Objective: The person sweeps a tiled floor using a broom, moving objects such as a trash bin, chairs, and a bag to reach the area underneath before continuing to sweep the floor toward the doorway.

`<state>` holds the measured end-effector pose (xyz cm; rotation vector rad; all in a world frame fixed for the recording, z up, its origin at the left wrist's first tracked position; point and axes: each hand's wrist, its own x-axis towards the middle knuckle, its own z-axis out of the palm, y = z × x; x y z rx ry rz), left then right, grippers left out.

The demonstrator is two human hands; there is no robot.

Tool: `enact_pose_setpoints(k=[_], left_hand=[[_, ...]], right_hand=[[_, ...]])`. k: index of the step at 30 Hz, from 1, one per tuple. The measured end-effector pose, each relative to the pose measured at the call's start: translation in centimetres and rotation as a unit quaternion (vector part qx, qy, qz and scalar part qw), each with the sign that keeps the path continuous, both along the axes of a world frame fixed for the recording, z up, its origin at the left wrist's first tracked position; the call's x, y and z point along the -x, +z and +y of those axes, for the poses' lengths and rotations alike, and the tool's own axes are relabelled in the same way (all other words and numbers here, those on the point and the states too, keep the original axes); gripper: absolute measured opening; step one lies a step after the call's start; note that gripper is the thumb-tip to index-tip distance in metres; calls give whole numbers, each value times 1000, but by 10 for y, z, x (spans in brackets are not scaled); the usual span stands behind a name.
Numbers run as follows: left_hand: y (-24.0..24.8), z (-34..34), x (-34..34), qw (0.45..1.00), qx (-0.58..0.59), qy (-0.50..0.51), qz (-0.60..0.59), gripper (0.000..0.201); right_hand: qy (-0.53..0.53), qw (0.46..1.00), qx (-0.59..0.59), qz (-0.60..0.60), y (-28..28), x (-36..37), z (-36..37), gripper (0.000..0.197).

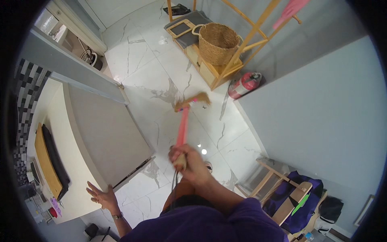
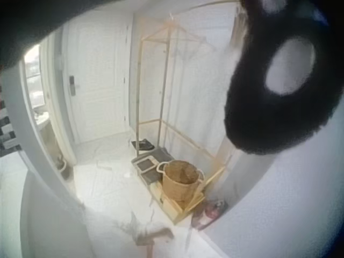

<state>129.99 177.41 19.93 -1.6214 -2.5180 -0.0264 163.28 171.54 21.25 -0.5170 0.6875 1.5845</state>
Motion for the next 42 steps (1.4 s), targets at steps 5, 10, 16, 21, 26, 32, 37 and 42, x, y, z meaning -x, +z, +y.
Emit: enact_pose_setpoints(k=[5, 10, 16, 21, 26, 32, 37, 42], left_hand=[[-8, -6, 12, 999, -24, -43, 14, 91], [-10, -10, 10, 996, -38, -78, 13, 90], [-22, -13, 16, 991, -53, -119, 15, 90], [9, -25, -6, 999, 16, 37, -5, 89], [6, -57, -45, 986, -22, -153, 57, 95], [-47, -165, -207, 746, 263, -445, -421, 69], [-53, -245, -292, 604, 420, -346, -582, 63], [-42, -257, -272, 494, 536, -135, -671, 43]], right_hand=[[123, 990, -28, -61, 24, 35, -3, 8], [55, 993, 33, -95, -196, 41, 26, 11], [74, 983, 134, -101, -296, -24, -72, 11], [91, 979, 156, -93, -219, -74, -166, 11], [111, 981, 21, -157, -52, -102, -253, 11], [70, 994, 26, -82, 54, -67, -301, 17], [147, 967, 24, -207, 28, -46, -311, 28], [190, 960, 12, -206, 30, -31, -316, 42]])
